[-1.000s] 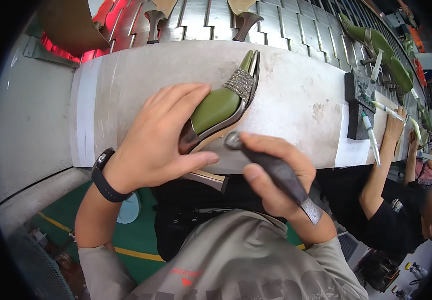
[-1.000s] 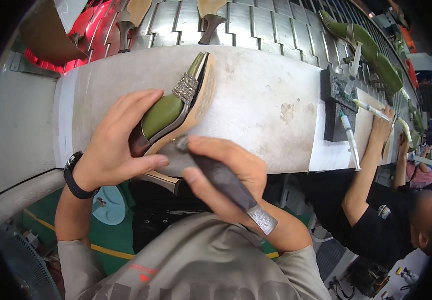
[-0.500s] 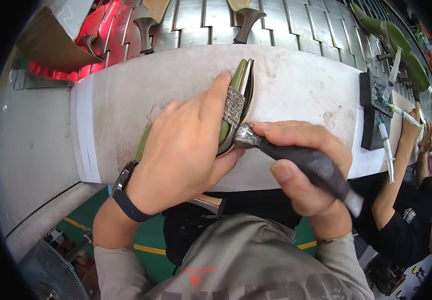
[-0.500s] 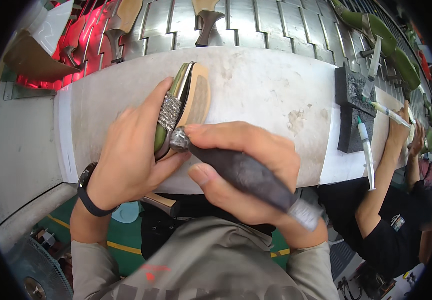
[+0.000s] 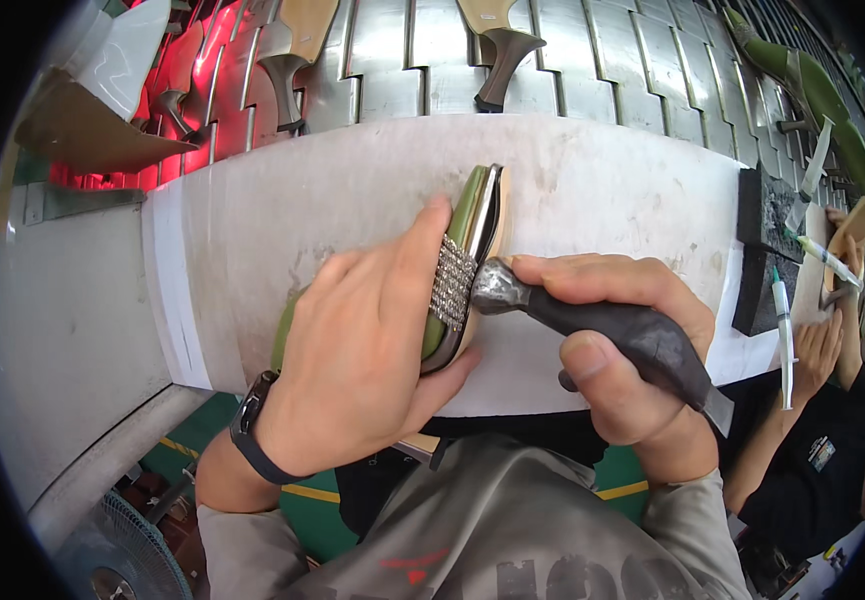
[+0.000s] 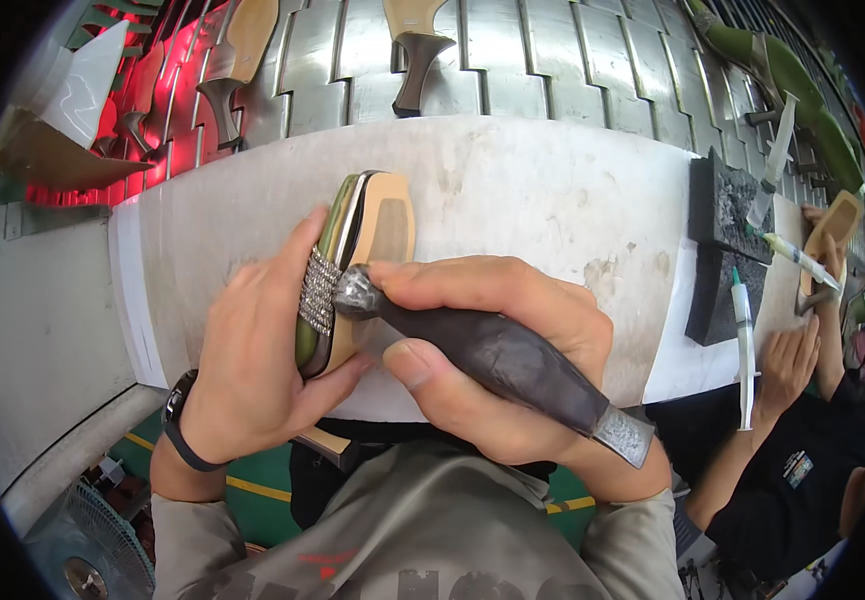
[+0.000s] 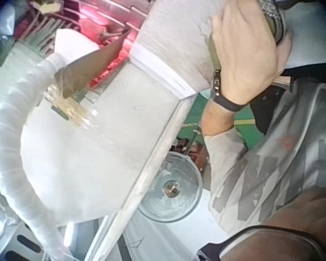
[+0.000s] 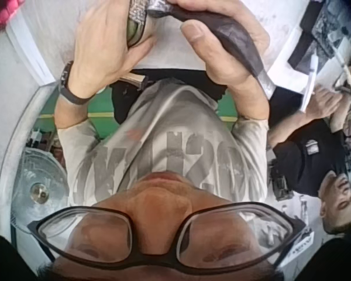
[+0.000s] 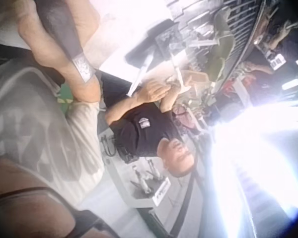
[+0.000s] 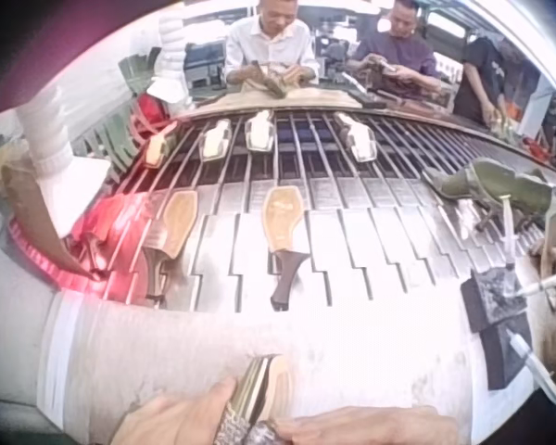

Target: The person assembles high-heeled shoes by taking shoe lasts and soles from a conveyor belt, attaching the soles and heels onto the lasts by hand, and hammering the edges with a hammer.

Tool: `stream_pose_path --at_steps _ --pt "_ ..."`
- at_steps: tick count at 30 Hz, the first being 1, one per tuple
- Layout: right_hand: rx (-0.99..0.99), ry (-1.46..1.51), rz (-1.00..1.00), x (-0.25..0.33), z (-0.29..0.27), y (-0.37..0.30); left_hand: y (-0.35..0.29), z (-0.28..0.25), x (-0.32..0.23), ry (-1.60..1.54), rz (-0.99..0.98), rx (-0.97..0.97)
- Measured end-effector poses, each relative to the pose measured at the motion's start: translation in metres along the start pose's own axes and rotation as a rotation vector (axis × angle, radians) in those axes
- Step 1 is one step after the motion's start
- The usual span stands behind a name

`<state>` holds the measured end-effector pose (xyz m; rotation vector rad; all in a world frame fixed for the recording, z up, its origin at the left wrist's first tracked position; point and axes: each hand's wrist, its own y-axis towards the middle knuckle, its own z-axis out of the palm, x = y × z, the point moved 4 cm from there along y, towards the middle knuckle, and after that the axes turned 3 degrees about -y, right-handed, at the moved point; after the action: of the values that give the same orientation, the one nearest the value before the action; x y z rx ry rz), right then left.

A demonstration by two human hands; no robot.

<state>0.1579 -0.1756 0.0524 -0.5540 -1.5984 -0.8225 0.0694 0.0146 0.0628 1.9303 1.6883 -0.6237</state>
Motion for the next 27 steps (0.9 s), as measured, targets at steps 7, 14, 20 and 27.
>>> stream_pose_path --at_steps 7,14,20,27 --pt "-0.002 -0.045 0.346 0.013 0.001 0.017 -0.003 -0.001 0.001 -0.012 0.022 -0.002" --pt "-0.184 -0.062 0.275 -0.029 -0.013 0.075 -0.008 -0.001 0.004 -0.013 0.080 -0.031" --pt "-0.313 0.089 0.328 -0.051 -0.020 0.073 -0.012 -0.008 0.005 -0.009 0.003 -0.029" --pt "-0.349 0.039 0.330 -0.043 -0.022 0.021 -0.012 -0.068 -0.008 -0.330 0.187 -0.533"
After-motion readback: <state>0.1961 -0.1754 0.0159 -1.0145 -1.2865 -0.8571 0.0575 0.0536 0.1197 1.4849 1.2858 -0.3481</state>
